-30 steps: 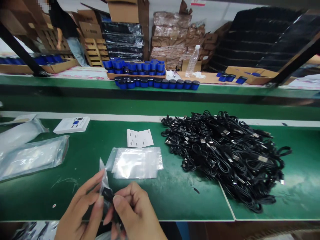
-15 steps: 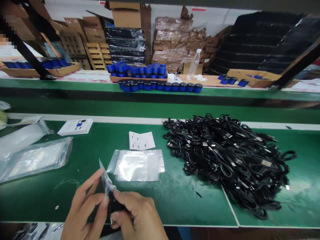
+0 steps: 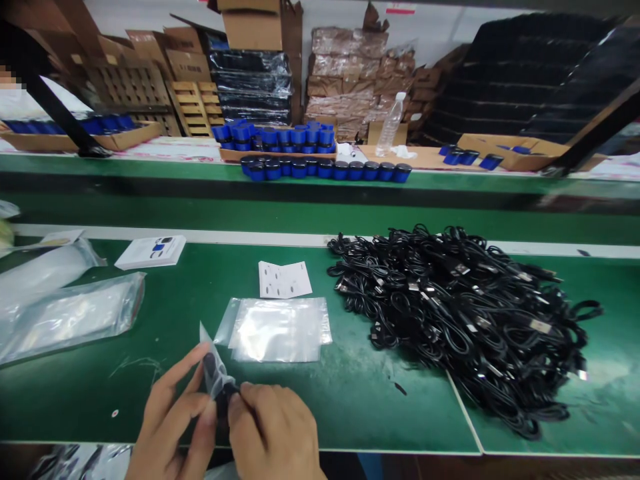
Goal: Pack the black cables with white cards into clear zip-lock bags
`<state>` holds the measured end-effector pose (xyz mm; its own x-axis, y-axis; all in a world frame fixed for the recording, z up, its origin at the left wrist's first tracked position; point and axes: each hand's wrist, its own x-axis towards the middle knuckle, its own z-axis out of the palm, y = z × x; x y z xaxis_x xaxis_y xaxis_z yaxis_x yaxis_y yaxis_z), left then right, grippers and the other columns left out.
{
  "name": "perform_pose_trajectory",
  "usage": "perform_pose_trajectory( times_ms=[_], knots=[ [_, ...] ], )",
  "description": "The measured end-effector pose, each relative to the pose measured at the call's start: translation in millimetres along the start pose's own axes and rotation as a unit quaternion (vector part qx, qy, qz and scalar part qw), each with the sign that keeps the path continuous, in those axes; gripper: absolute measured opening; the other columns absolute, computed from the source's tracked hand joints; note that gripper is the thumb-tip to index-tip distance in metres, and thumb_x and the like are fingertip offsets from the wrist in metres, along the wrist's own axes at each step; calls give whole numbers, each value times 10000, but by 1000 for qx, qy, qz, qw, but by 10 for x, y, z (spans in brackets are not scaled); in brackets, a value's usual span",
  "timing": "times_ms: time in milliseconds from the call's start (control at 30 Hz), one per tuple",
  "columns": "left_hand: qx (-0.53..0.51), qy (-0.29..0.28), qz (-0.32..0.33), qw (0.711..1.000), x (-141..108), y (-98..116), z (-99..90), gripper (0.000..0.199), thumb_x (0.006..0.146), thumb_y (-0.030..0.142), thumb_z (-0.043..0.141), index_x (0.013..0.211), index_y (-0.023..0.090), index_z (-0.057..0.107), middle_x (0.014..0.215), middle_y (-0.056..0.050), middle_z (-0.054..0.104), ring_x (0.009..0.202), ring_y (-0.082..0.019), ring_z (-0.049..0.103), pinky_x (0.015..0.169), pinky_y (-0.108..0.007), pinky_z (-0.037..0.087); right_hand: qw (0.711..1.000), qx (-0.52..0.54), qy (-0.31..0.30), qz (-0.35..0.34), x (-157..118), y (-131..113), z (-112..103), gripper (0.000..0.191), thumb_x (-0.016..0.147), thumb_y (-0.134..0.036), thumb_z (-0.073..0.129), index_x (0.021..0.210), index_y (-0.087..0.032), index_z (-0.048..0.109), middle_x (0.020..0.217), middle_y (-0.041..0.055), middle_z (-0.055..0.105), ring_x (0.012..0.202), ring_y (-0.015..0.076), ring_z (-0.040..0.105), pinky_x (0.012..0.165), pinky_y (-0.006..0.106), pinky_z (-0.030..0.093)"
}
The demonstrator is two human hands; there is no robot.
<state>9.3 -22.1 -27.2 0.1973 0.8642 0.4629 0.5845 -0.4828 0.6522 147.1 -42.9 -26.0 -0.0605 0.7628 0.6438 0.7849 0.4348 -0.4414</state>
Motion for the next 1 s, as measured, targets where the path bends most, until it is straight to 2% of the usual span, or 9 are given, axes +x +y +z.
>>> perform_pose_trajectory(
  times_ms=[133,333,467,533,633,767,867,933,1000],
  knots=[
    [40,-18,27,999,-8,-12,12,188,890,87,429,795,226,512,1402,-53,380,1260,-170,460,1032,-286,372,997,-52,-30,-50,81,10,8,235,906,-58,454,803,-146,646,645,42,660,526,157,589,495,251,461],
    [34,-16,-27,999,-7,-3,27,203,918,164,423,766,235,538,1393,-47,410,1220,-166,497,989,-272,405,985,133,-113,10,198,92,4,255,952,-164,422,953,-130,675,818,100,645,667,159,614,570,217,505],
    [10,0,29,1000,-26,30,107,201,884,92,420,764,227,508,1388,-50,409,1275,-183,456,1040,-306,370,975,181,-9,125,129,89,82,168,864,-151,569,703,-188,600,655,2,565,562,119,541,520,195,429],
    [-8,16,63,998,-45,59,157,221,852,33,417,751,219,480,1397,-47,395,1309,-186,424,1053,-301,357,937,243,15,250,119,69,127,113,780,-182,648,737,-203,546,678,-16,561,583,123,540,543,206,432],
    [2,22,106,994,-58,63,163,255,807,-21,408,715,214,445,1387,-50,400,1341,-201,384,1095,-356,321,852,352,-81,379,154,67,143,104,762,-236,625,776,-195,530,653,-26,567,551,119,512,520,211,408],
    [77,-80,136,984,35,-85,-47,41,843,247,544,863,234,511,1338,-104,513,1288,-266,469,1149,-554,115,824,359,-186,396,217,146,24,218,731,-235,641,584,-182,489,518,-57,476,489,93,402,472,203,309],
    [103,-183,106,972,181,-199,-251,681,708,500,706,1252,206,419,962,-62,746,937,-274,711,1015,-502,430,824,361,-260,350,256,181,-92,145,755,-178,625,617,-160,587,552,-50,510,522,94,420,495,201,314],
    [85,-234,80,965,268,-201,-324,653,691,507,728,1230,223,494,805,-12,770,740,-237,748,745,-336,599,838,323,-290,329,278,165,-128,138,737,-118,625,607,-161,606,545,-57,500,521,90,416,492,196,301],
    [37,-288,26,956,319,-142,-330,442,728,478,702,1084,228,625,831,-20,776,681,-206,743,606,-243,590,861,257,-280,338,292,138,-131,181,666,-60,658,558,-166,559,519,-70,478,499,85,404,474,191,273]
  ],
)
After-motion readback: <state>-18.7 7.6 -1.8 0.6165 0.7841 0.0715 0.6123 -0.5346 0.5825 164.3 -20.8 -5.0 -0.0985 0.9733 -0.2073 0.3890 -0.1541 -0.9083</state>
